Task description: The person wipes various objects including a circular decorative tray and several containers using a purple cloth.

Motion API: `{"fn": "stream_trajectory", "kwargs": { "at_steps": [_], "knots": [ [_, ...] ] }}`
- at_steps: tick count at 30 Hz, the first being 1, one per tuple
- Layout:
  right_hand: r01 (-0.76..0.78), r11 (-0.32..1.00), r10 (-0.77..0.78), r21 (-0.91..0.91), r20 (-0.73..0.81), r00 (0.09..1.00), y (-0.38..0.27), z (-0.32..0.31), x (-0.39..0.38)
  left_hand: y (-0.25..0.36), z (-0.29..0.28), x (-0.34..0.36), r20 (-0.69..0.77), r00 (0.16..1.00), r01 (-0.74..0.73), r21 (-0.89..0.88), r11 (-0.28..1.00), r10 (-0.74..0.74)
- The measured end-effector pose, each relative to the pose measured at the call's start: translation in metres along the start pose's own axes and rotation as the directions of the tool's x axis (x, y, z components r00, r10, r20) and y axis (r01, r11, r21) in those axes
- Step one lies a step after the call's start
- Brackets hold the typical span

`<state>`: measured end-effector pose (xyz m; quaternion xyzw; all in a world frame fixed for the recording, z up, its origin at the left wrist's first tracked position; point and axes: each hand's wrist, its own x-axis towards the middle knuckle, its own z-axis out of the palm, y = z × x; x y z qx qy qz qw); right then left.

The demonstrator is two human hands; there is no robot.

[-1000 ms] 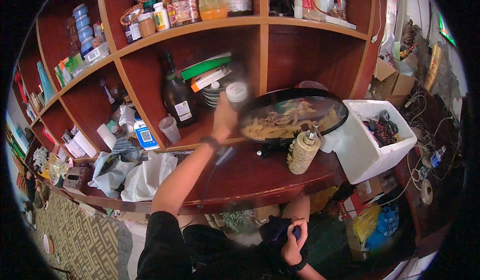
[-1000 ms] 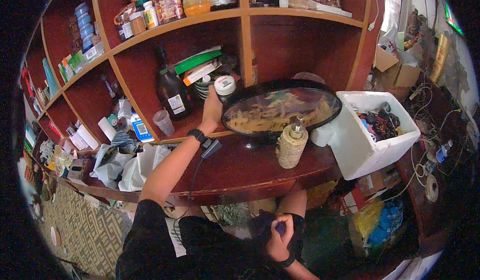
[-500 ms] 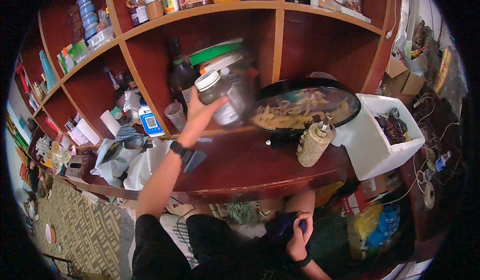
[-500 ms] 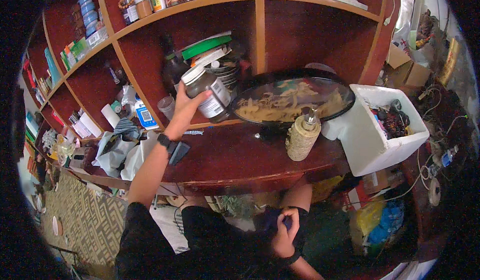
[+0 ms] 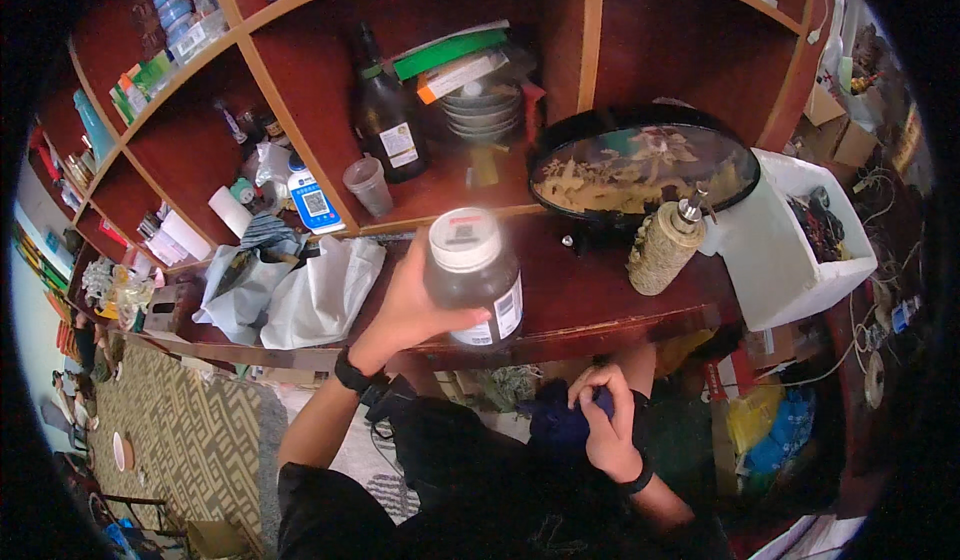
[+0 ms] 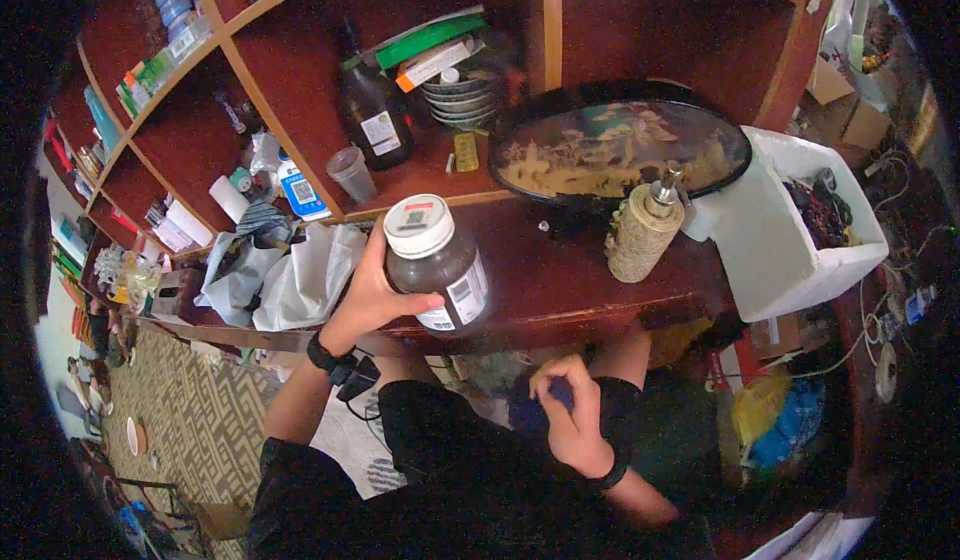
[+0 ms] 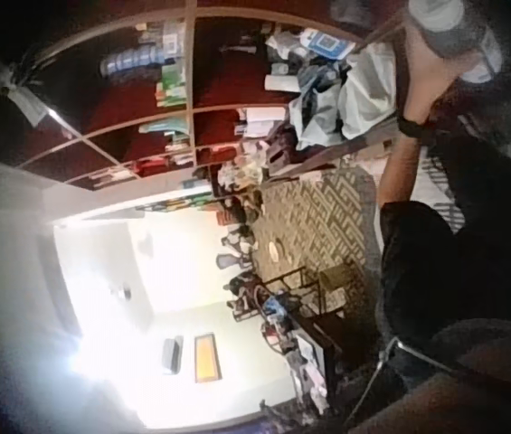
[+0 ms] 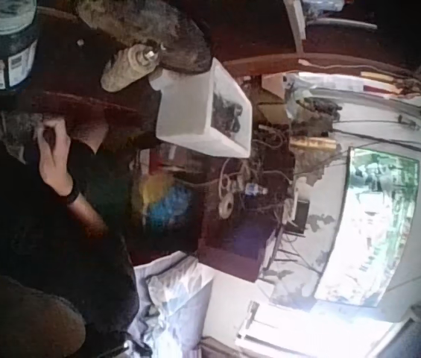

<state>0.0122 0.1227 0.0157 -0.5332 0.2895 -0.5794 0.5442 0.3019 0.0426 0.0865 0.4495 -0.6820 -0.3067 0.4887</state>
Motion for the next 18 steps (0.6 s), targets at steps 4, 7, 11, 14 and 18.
{"fn": "stream_trajectory", "kwargs": {
  "at_steps": [4, 7, 11, 14, 18],
  "knots": [
    [0.058, 0.997, -0.051, -0.046, 0.141, 0.989, -0.019, -0.008, 0.006, 0.004, 0.018, 0.004, -0.006, 0.996, -0.082, 0.121, 0.989, 0.084],
    [0.131, 0.987, -0.118, -0.094, 0.131, 0.984, -0.020, -0.011, 0.007, -0.007, 0.030, 0.009, -0.052, 0.992, -0.101, 0.172, 0.980, 0.112],
    [0.182, 0.970, -0.164, -0.159, 0.124, 0.979, -0.030, -0.003, 0.013, -0.005, 0.023, 0.015, -0.077, 0.996, -0.033, 0.204, 0.978, 0.050],
    [0.143, 0.990, -0.141, -0.004, 0.131, 0.981, -0.032, 0.002, 0.014, 0.022, 0.016, 0.001, -0.181, 0.983, 0.028, 0.372, 0.928, 0.043],
    [0.199, 0.977, -0.204, 0.080, 0.060, 0.977, -0.035, 0.010, 0.009, 0.033, 0.047, -0.055, -0.429, 0.858, -0.057, 0.465, 0.883, 0.281]
  ]
}}
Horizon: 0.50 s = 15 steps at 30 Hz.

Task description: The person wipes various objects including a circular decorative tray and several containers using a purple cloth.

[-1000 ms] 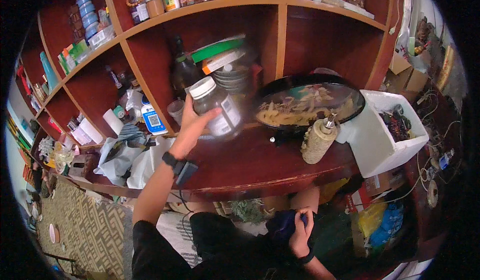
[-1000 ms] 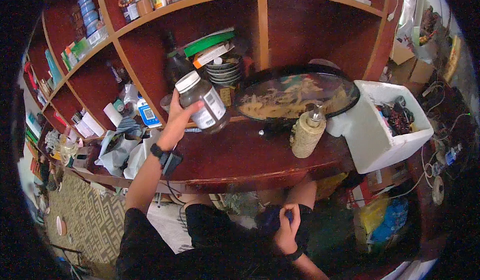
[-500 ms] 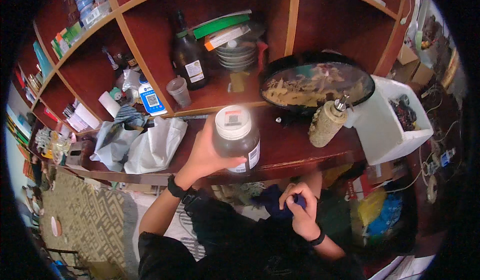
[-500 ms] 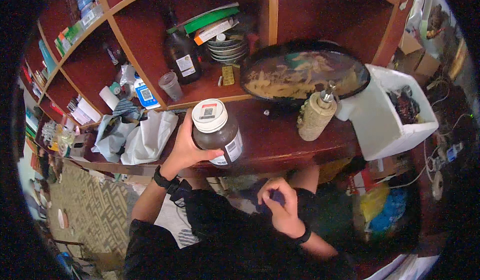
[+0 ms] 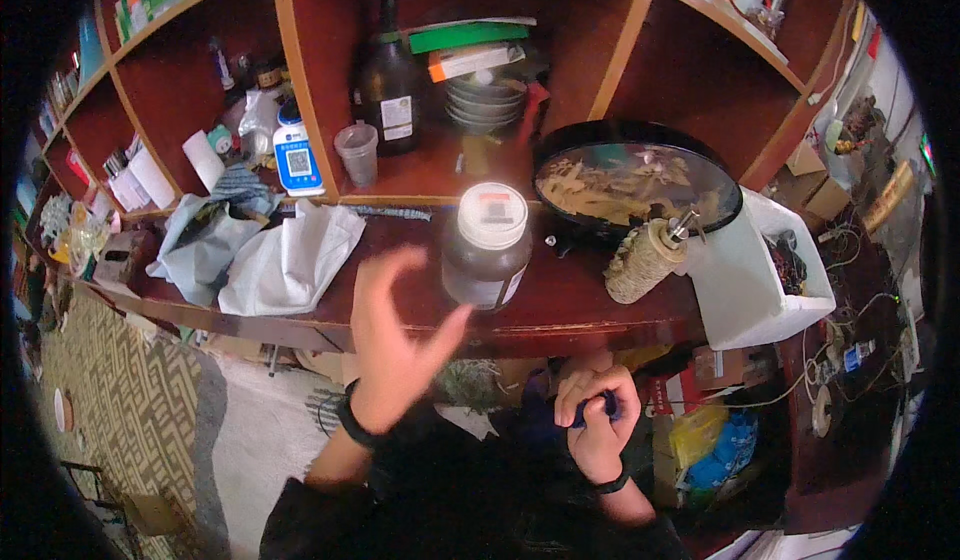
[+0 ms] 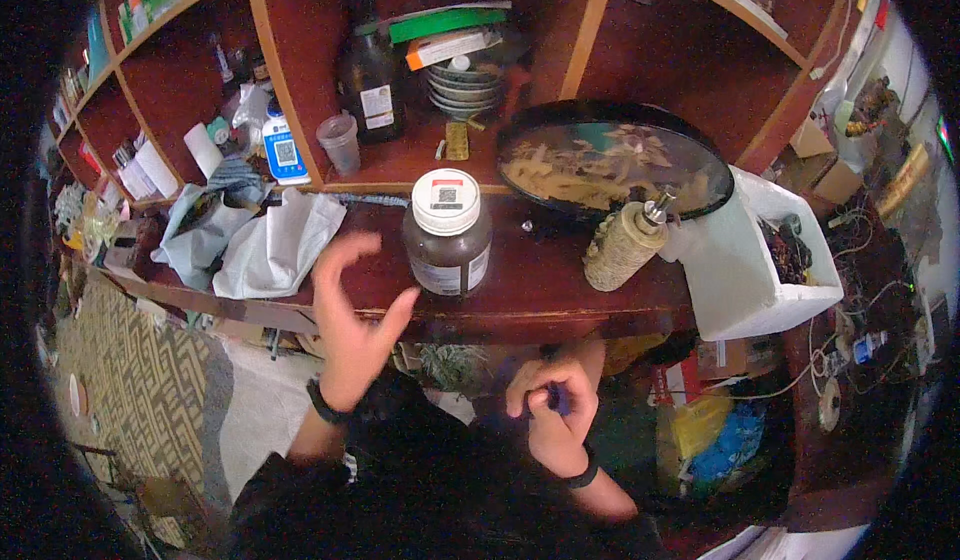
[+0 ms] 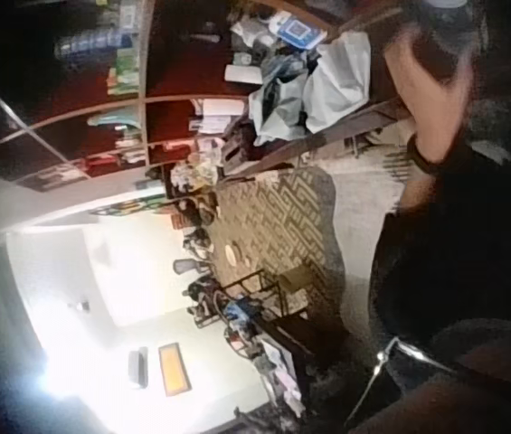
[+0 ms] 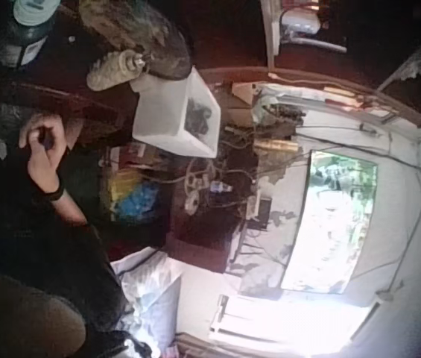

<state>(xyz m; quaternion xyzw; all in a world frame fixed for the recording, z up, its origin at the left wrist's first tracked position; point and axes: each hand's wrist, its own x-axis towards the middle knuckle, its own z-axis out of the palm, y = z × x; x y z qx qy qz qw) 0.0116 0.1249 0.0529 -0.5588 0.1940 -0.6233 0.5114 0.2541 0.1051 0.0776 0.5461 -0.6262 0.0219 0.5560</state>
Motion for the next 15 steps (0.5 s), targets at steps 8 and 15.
{"fn": "stream_trajectory", "kwargs": {
  "at_steps": [8, 15],
  "knots": [
    [0.234, 0.894, -0.195, -0.382, 0.140, 0.971, 0.000, 0.032, 0.021, 0.015, 0.015, -0.115, 0.676, 0.735, 0.141, -0.232, 0.962, 0.056],
    [0.411, 0.301, -0.279, -0.861, 0.333, 0.901, -0.024, 0.008, 0.042, -0.032, -0.025, -0.093, 0.666, 0.740, 0.175, -0.047, 0.983, -0.100]
  ]
}}
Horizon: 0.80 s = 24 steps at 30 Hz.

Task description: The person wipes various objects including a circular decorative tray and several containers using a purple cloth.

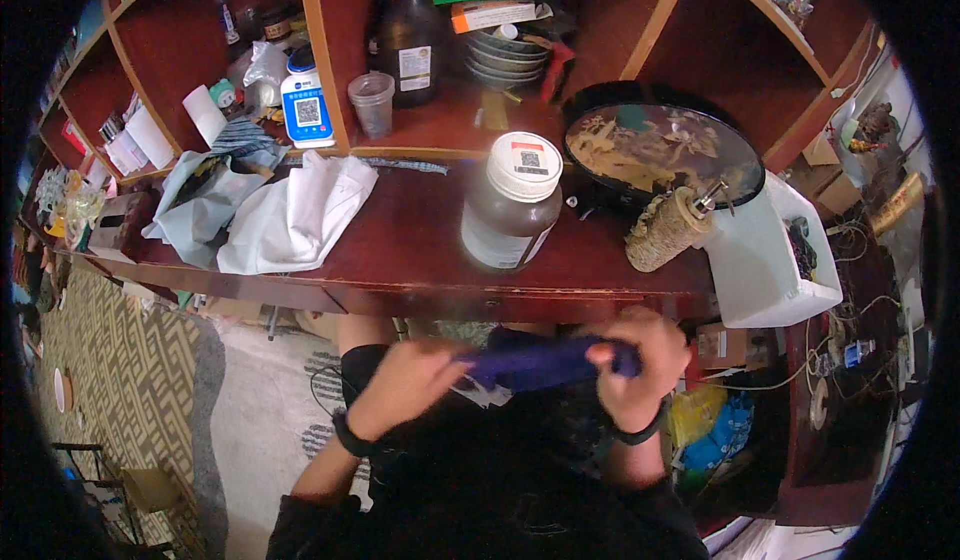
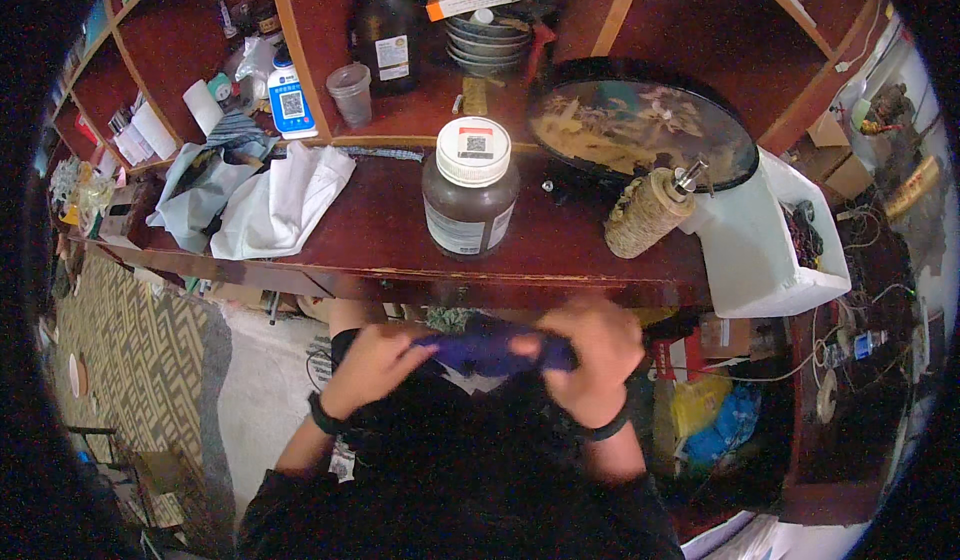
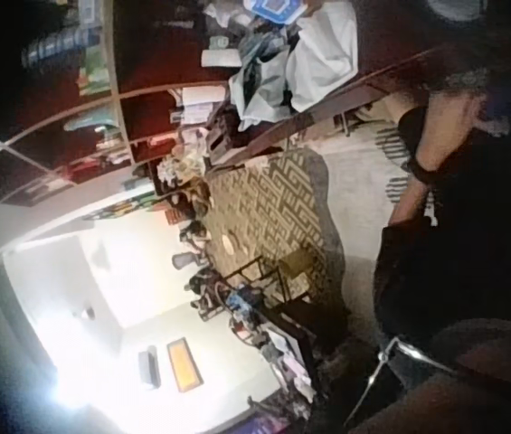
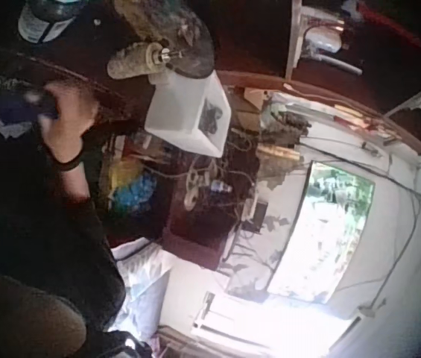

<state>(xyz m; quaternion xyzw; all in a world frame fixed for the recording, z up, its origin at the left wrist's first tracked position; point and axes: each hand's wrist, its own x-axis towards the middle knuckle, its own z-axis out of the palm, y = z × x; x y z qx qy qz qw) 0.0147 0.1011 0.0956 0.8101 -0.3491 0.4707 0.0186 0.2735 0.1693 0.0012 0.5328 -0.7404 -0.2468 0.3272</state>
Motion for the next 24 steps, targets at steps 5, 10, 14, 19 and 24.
{"fn": "stream_trajectory", "kwargs": {
  "at_steps": [5, 10, 14, 19, 24],
  "knots": [
    [0.015, 1.000, -0.015, -0.006, 0.024, 1.000, 0.028, -0.024, 0.014, 0.013, -0.065, 0.005, -0.167, 0.976, -0.108, 0.200, 0.974, 0.142],
    [0.011, 0.986, -0.017, 0.164, 0.036, 0.999, 0.053, -0.031, 0.045, 0.036, -0.121, 0.040, -0.238, 0.930, -0.176, 0.381, 0.908, 0.280],
    [-0.059, 0.990, 0.071, 0.127, -0.098, 0.993, 0.062, -0.013, 0.097, 0.039, -0.156, 0.096, -0.418, 0.764, -0.186, 0.588, 0.787, 0.492],
    [0.002, 0.989, -0.044, -0.148, -0.285, 0.957, 0.050, 0.035, 0.100, 0.020, -0.116, 0.128, -0.701, 0.542, 0.263, 0.665, 0.699, 0.464],
    [0.042, 0.998, -0.042, 0.054, -0.015, 0.999, 0.048, 0.075, 0.048, -0.012, -0.027, 0.107, -0.615, 0.780, 0.065, 0.259, 0.964, 0.113]
  ]
}}
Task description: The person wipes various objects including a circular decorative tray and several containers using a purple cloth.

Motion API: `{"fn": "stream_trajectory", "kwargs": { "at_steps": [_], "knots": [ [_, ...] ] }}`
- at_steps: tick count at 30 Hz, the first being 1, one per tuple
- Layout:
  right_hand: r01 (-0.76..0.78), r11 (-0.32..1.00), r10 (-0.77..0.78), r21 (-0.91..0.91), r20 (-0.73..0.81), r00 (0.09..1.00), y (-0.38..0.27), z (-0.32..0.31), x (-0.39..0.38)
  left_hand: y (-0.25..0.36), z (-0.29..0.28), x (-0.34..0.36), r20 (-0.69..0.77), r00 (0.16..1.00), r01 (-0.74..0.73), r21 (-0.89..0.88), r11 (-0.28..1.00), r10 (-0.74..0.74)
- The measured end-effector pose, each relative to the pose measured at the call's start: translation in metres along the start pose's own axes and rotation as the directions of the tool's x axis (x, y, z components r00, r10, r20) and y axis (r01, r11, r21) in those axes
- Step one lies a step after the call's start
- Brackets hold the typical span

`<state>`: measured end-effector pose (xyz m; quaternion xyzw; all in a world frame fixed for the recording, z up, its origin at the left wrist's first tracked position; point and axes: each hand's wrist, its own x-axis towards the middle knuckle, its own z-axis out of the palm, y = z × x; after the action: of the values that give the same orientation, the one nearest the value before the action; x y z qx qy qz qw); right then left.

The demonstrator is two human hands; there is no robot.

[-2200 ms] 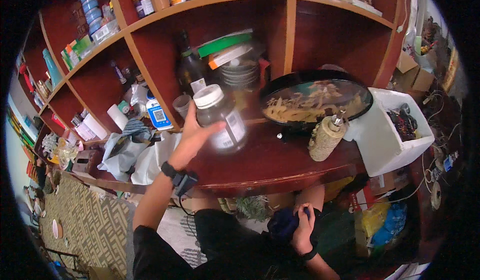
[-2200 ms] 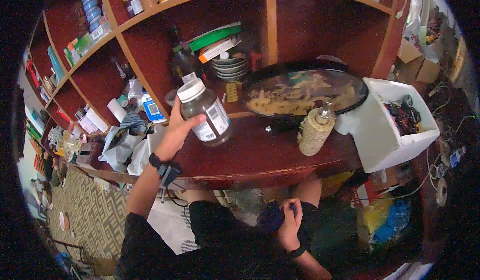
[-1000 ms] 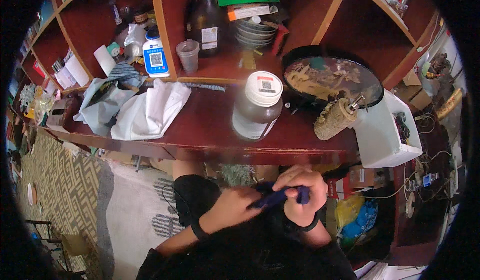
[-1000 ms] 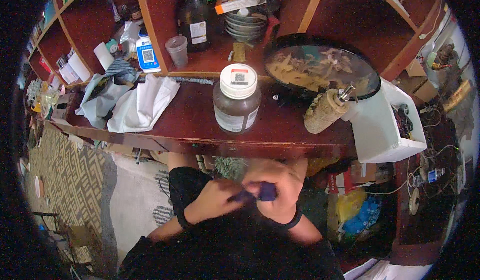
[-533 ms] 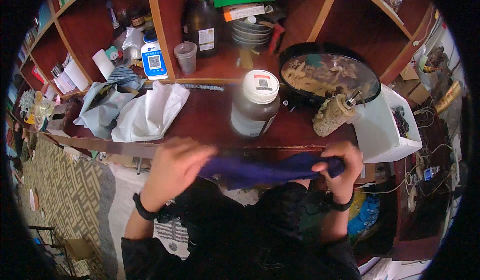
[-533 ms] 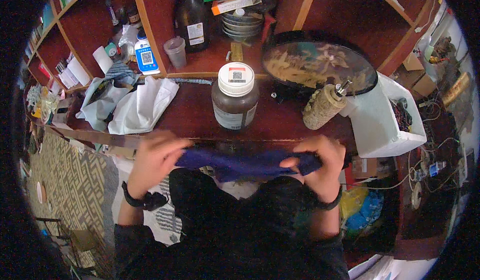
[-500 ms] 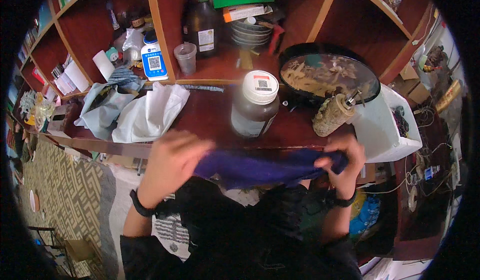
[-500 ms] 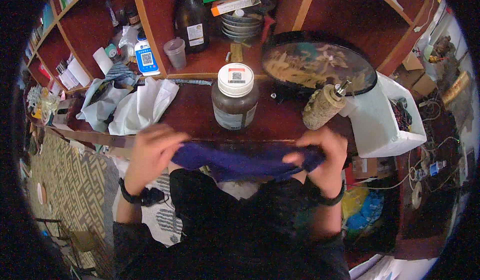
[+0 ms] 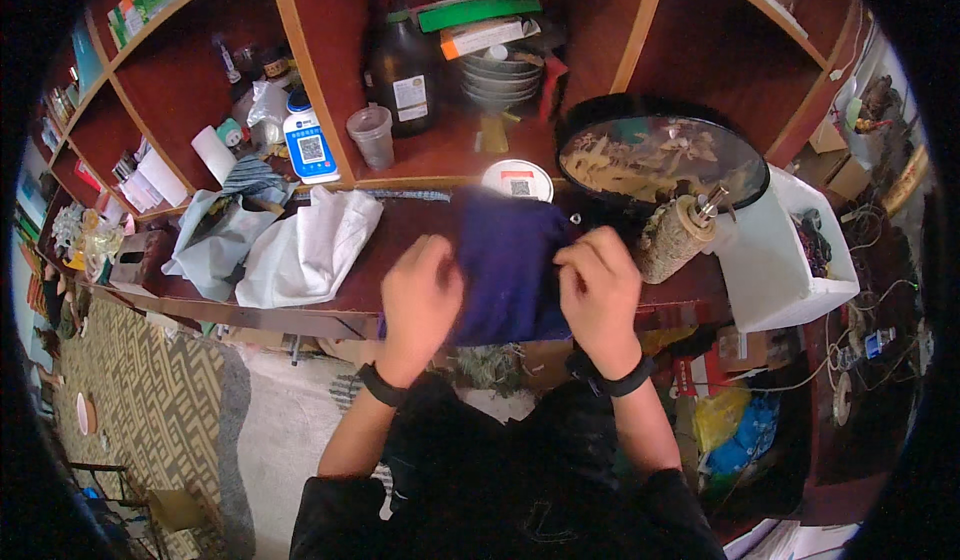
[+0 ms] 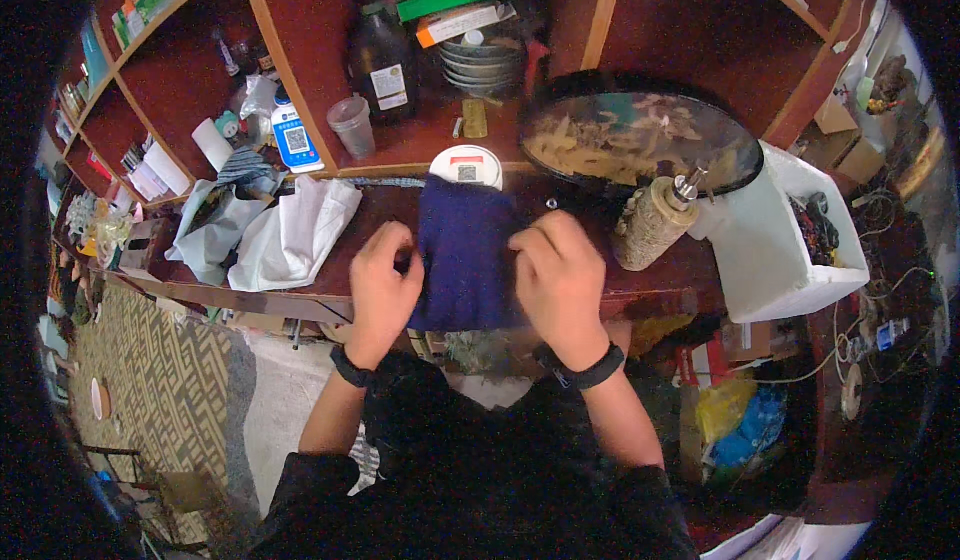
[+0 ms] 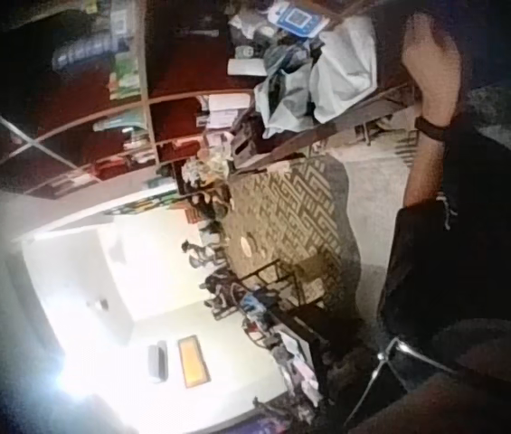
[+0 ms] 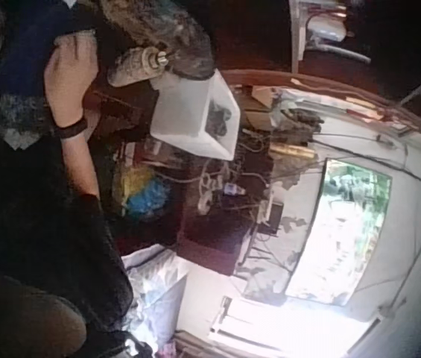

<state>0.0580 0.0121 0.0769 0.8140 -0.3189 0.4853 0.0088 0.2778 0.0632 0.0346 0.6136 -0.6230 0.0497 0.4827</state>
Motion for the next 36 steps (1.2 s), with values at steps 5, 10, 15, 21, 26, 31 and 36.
{"fn": "stream_trajectory", "kwargs": {
  "at_steps": [5, 10, 15, 21, 26, 31, 36],
  "knots": [
    [-0.263, 0.924, 0.233, 0.279, 0.138, 0.963, -0.009, 0.005, -0.008, -0.006, 0.012, -0.022, 0.141, 0.946, 0.325, -0.452, 0.831, -0.293],
    [-0.377, 0.825, 0.332, 0.421, 0.177, 0.926, -0.024, 0.008, -0.030, 0.017, 0.011, -0.018, 0.128, 0.989, 0.138, -0.601, 0.787, -0.076],
    [-0.342, 0.873, 0.305, 0.347, 0.158, 0.939, -0.024, 0.019, -0.029, 0.031, 0.015, -0.003, 0.079, 0.981, -0.147, -0.284, 0.947, 0.176],
    [-0.194, 0.950, 0.164, 0.243, 0.139, 0.977, -0.028, 0.016, -0.001, 0.022, 0.030, 0.033, -0.018, 0.993, -0.114, -0.466, 0.878, 0.119],
    [-0.166, 0.966, 0.143, 0.198, 0.126, 0.982, -0.020, 0.029, 0.017, 0.004, 0.033, 0.084, 0.262, 0.962, 0.274, -0.938, 0.215, -0.081],
    [-0.214, 0.941, 0.207, 0.261, 0.055, 0.977, -0.027, 0.036, 0.013, 0.004, 0.035, 0.095, 0.273, 0.958, 0.282, -0.850, 0.445, -0.086],
    [-0.305, 0.871, 0.303, 0.386, 0.066, 0.951, -0.027, 0.056, 0.012, 0.000, 0.036, 0.076, 0.324, 0.945, 0.303, -0.814, 0.496, -0.046]
  ]
}}
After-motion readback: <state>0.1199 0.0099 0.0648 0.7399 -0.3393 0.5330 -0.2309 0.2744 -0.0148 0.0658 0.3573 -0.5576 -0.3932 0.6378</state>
